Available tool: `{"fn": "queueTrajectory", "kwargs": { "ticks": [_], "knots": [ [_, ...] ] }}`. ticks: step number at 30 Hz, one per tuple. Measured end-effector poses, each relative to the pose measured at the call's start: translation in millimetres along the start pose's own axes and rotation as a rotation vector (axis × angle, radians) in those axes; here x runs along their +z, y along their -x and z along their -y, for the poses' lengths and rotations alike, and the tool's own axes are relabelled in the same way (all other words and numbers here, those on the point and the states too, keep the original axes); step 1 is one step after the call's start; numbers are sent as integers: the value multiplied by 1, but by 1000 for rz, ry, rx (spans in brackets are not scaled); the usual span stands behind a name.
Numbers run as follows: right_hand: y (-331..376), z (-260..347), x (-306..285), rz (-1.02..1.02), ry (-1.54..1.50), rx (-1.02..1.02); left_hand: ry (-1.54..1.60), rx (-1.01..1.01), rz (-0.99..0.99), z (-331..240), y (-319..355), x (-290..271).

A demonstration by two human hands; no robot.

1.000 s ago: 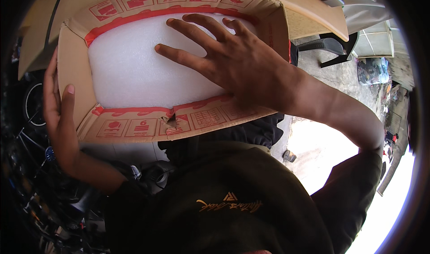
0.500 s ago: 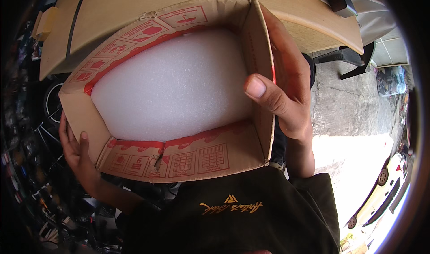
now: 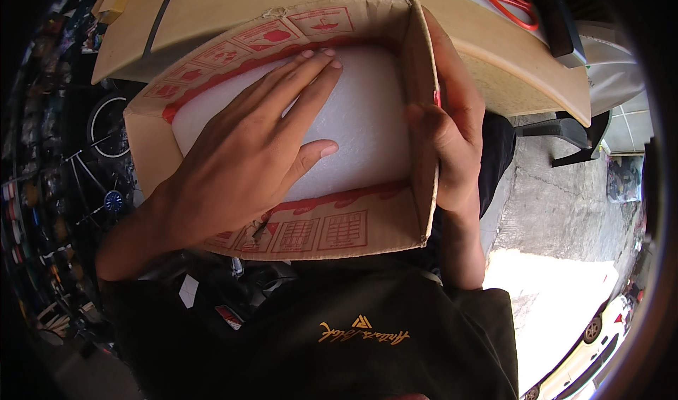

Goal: The person uses scissors to cut into a cardboard box and then removes white foam packing peanuts and a large piece of white foam from inside the box.

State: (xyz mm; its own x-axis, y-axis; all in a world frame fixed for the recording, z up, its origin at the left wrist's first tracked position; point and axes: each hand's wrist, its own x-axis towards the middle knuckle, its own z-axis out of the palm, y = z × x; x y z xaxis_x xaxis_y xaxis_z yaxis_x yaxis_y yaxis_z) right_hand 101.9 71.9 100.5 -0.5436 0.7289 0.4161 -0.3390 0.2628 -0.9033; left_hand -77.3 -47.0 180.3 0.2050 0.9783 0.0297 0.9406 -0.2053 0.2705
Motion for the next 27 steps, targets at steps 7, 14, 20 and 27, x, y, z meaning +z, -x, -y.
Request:
{"fn": "queueTrajectory", "kwargs": {
  "ticks": [7,14,20,27],
  "knots": [
    [1,8,5,66,151,-31,128,-128,44,16,-22,20],
    [5,5,6,45,98,5,137,-38,-131,27,-26,29],
    [4,-1,4,14,110,3,-59,16,-229,23,-27,31],
    [0,2,4,16,52,-20,-277,243,-398,10,-25,36]
  ]
}}
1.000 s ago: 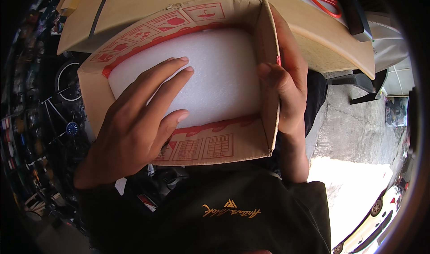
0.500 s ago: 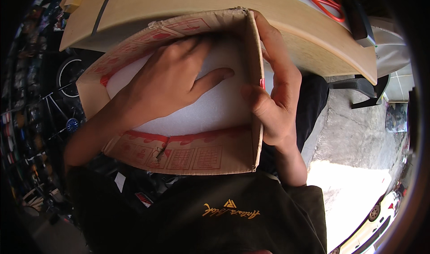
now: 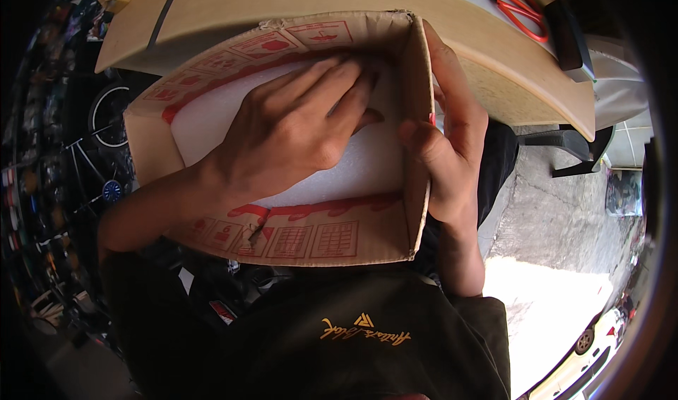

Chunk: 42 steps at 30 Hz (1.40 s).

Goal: The person uses scissors to cut into a cardboard box and then removes white foam packing peanuts and a large piece of white foam from inside the box.

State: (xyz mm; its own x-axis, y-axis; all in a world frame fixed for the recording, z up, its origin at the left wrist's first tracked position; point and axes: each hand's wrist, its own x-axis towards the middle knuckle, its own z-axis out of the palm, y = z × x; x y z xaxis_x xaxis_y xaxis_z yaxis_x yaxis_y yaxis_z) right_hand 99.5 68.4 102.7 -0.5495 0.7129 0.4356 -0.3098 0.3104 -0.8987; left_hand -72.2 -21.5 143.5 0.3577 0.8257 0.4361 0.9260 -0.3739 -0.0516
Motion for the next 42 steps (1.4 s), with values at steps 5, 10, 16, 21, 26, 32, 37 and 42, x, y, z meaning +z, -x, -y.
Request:
{"fn": "queueTrajectory", "kwargs": {
  "ticks": [5,10,16,21,26,32,37,42],
  "knots": [
    [1,-9,-1,-12,-5,-6,290,-124,179,7,5,9],
    [-1,-17,-1,-33,-29,-11,141,-110,168,-14,5,11],
    [-8,-15,2,-76,-81,80,-139,147,71,-22,11,21],
    [-9,-23,-4,-48,116,-80,60,334,-80,-21,13,14],
    [-5,-33,-2,-23,304,-242,148,376,120,-10,14,17],
    [-9,-35,-5,-90,389,-272,187,404,378,-4,0,0],
    [-15,-25,4,-106,-26,149,236,260,537,-8,-8,-8],
    [-17,-27,7,-142,-30,239,279,228,494,-10,-12,0]
  ]
}}
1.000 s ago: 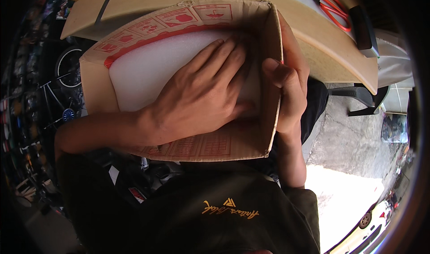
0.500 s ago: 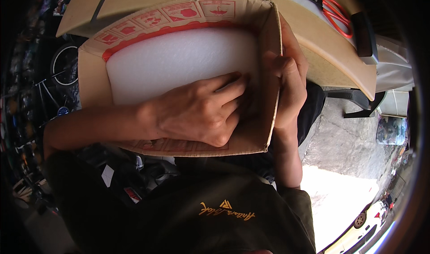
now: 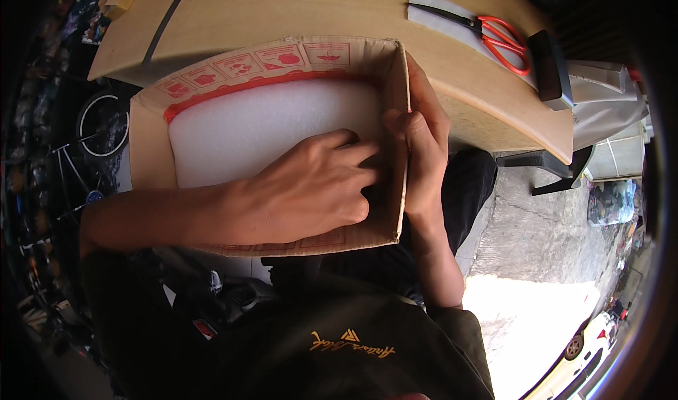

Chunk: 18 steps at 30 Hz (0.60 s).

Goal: The person uses scissors to cut into a cardboard box and then removes white foam packing peanuts and a large piece of white foam from inside the box.

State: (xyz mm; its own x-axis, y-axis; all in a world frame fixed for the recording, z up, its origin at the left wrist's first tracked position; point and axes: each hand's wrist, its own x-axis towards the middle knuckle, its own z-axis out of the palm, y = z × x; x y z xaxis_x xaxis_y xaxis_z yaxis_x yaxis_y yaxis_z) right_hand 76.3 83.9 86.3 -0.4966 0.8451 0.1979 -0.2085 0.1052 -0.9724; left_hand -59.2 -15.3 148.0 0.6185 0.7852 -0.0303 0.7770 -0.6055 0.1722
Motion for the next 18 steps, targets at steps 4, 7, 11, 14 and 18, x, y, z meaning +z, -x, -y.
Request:
{"fn": "queueTrajectory", "kwargs": {
  "ticks": [4,7,11,14,18],
  "knots": [
    [-1,5,2,17,-114,37,7,25,-91,2,-3,15],
    [-2,6,0,28,-163,56,-10,59,-104,2,-3,16],
    [-4,-3,-8,45,-144,19,64,13,-156,6,3,21],
    [-2,-10,-15,43,-147,3,-66,109,-134,8,15,25],
    [-4,-15,-18,16,-153,-3,-37,-82,-92,20,43,13]
  ]
}}
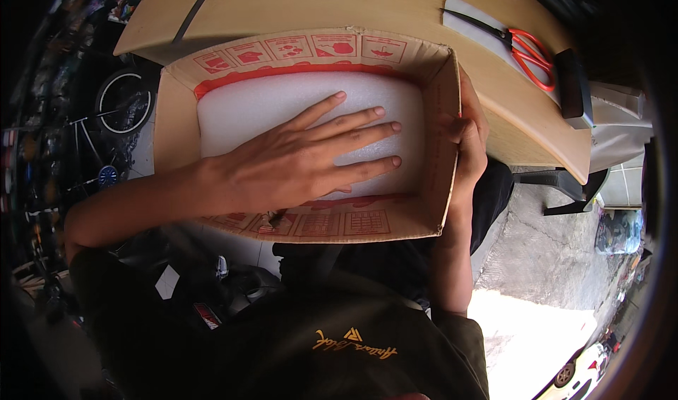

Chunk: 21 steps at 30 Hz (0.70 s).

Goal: The person uses scissors to cut into a cardboard box and then removes white foam packing peanuts and a large piece of white foam from inside the box.

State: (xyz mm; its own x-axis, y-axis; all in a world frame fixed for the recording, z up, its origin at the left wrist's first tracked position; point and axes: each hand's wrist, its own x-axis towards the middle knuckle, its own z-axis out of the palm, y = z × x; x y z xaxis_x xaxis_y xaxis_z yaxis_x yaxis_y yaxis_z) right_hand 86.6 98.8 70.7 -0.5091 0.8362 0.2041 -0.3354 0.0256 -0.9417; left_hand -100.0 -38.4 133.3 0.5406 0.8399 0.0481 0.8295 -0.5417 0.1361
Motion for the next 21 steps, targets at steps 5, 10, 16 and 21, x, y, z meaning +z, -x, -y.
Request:
{"fn": "queueTrajectory", "kwargs": {
  "ticks": [5,10,16,21],
  "knots": [
    [0,-7,1,-16,-18,-47,0,-600,225,-13,44,-30],
    [4,-2,6,-33,-84,-9,57,-1048,130,-20,90,-25],
    [2,-11,2,-16,-125,-65,0,-1045,167,-1,93,-11],
    [3,-7,1,-43,-87,-43,51,-1020,140,12,106,-25]
  ]
}}
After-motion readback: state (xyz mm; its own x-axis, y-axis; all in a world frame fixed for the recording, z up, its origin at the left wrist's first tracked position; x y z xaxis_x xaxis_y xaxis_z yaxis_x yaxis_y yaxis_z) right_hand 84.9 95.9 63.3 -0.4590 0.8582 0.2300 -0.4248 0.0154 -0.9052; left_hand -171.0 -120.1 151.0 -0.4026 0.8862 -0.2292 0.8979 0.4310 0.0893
